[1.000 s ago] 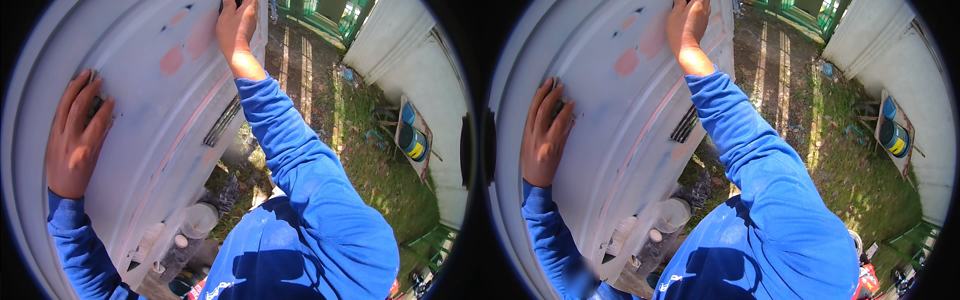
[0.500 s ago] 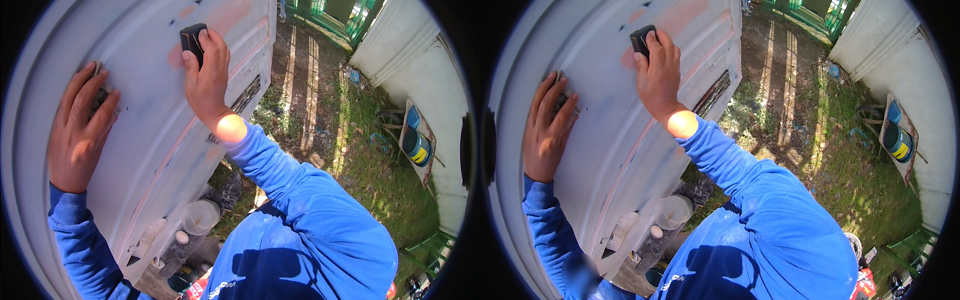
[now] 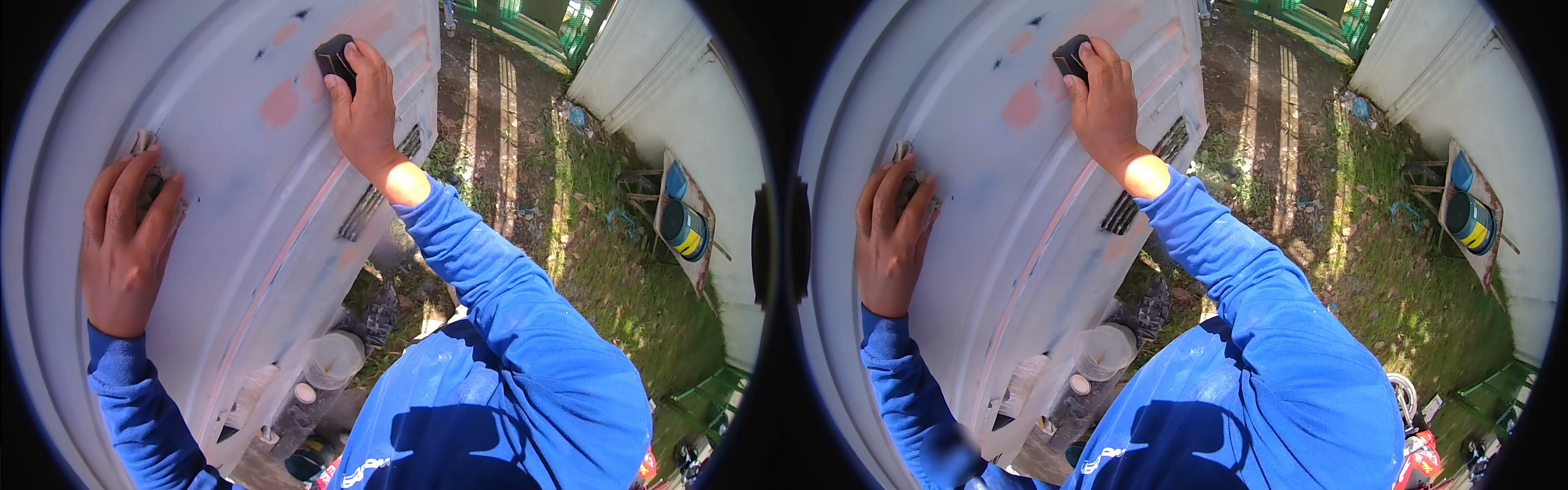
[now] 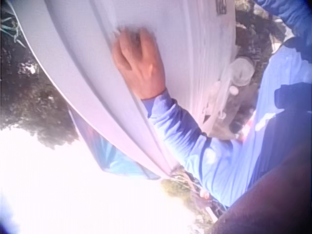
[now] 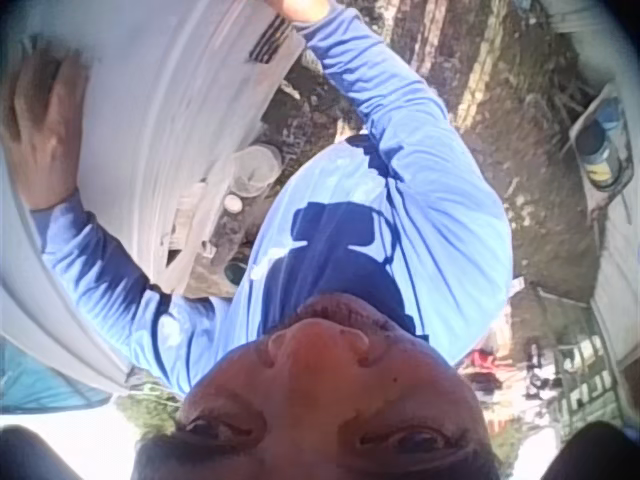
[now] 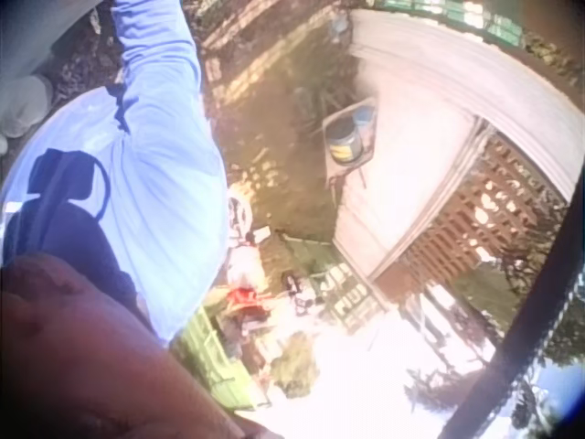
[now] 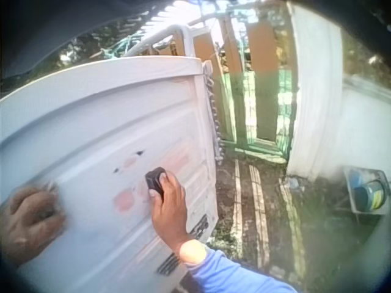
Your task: The person sands the surface of a white vehicle door using a sanding block. They work on various sections of the door, including the edges and areas with pink primer spots, while another person works nearby.
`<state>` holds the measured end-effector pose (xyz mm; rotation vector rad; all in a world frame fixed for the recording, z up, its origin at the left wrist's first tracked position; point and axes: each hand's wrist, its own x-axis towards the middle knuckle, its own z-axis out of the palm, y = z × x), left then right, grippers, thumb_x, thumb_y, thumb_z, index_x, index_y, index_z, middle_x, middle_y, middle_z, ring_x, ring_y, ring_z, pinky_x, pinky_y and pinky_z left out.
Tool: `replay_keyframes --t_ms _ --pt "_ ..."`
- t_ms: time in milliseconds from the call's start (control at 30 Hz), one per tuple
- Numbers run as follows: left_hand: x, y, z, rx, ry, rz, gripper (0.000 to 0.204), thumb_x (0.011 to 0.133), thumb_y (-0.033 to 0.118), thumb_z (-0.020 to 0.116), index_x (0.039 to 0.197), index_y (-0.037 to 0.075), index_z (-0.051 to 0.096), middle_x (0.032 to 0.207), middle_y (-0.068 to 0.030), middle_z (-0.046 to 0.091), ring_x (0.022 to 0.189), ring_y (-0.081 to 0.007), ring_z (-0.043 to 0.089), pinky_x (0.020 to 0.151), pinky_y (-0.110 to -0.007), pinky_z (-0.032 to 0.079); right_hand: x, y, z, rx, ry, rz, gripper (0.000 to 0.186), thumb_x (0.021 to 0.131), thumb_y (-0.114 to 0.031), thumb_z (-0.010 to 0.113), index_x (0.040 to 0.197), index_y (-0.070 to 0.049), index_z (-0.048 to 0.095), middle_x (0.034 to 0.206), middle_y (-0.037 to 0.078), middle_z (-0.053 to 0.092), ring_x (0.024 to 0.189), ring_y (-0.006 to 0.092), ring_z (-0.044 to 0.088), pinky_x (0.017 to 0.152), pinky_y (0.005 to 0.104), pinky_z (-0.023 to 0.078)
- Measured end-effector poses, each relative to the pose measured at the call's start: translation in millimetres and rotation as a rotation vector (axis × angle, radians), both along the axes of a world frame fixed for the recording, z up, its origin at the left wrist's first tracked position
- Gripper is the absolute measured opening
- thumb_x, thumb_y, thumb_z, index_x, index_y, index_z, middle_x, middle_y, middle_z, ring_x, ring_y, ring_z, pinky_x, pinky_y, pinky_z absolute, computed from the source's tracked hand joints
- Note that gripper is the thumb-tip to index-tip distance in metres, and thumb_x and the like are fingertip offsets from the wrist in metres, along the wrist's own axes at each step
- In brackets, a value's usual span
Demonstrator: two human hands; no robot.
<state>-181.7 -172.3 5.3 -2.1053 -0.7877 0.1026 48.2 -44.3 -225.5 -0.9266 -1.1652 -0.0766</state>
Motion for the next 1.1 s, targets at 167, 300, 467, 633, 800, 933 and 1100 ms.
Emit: replay_keyframes --t_ms 167,300,467,633,800,933,1100 --pt "0.7 -9.1 4.0 -0.02 0.009 0.038 0.048 0.077 0.025 0.086 0.123 0.023 0.073 0.146 -0.0042 0.056 0.135 -0.0318 0.05 0.11 -0.039 0.054 47.0 50.2 54.0 -0.081 0.28 -0.059 0.035 0.101 -0.015 0.058 0.129 0.007 0.055 0.122 0.028 0.062 0.115 0.0454 0.058 0.102 0.0479 0.046" --pt "11.0 5.8 -3.9 0.029 -0.023 -0.01 0.045 0.082 0.025 0.083 0.125 0.025 0.073 0.146 -0.0021 0.055 0.134 -0.0298 0.049 0.111 -0.039 0.05 -32.0 -9.7 20.7 -0.041 0.193 -0.085 0.047 0.094 -0.011 0.068 0.136 0.0 0.049 0.139 0.02 0.051 0.12 0.0427 0.052 0.101 0.0498 0.046" --pt "61.7 35.5 -33.3 0.022 -0.098 0.003 0.04 0.083 0.01 0.078 0.12 0.024 0.074 0.135 -0.0011 0.058 0.127 -0.0257 0.051 0.111 -0.038 0.049 20.6 31.0 17.2 0.014 0.084 -0.162 0.047 0.092 -0.012 0.071 0.134 0.0 0.051 0.136 0.021 0.054 0.117 0.0414 0.055 0.1 0.0488 0.047" --pt "144.4 114.5 -55.6 -0.059 -0.074 -0.181 0.022 0.081 0.007 0.069 0.102 0.013 0.067 0.123 -0.0032 0.06 0.118 -0.0235 0.054 0.105 -0.037 0.046 75.8 49.3 39.1 -0.288 0.425 0.089 0.047 0.092 -0.012 0.071 0.132 0.002 0.051 0.13 0.023 0.059 0.116 0.0412 0.058 0.101 0.0477 0.047" --pt "225.2 198.3 -91.6 -0.146 -0.034 -0.224 0.016 0.082 0.018 0.069 0.097 0.012 0.071 0.124 -0.0101 0.061 0.125 -0.0294 0.054 0.114 -0.041 0.041 120.7 -90.3 -100.2 -0.552 0.148 0.191 0.048 0.096 -0.016 0.066 0.138 0.001 0.05 0.133 0.023 0.058 0.126 0.0388 0.057 0.109 0.0444 0.044" --pt "266.1 245.7 -123.6 0.071 -0.023 -0.331 0.024 0.089 0.011 0.065 0.111 0.018 0.073 0.131 -0.0043 0.063 0.129 -0.0234 0.053 0.111 -0.037 0.043 187.0 -250.4 -253.1 -1.063 0.131 0.178 0.051 0.098 -0.023 0.062 0.14 0.002 0.05 0.136 0.025 0.058 0.128 0.0389 0.057 0.109 0.0429 0.044" --pt "255.0 234.0 -133.2 -0.142 0.117 -0.287 0.019 0.085 0.011 0.065 0.102 0.016 0.073 0.118 -0.0016 0.063 0.119 -0.0227 0.055 0.107 -0.037 0.045 246.6 -381.0 -314.8 -1.373 0.266 -0.074 0.05 0.094 -0.015 0.066 0.139 0.003 0.053 0.13 0.026 0.065 0.121 0.0346 0.064 0.105 0.0408 0.048"
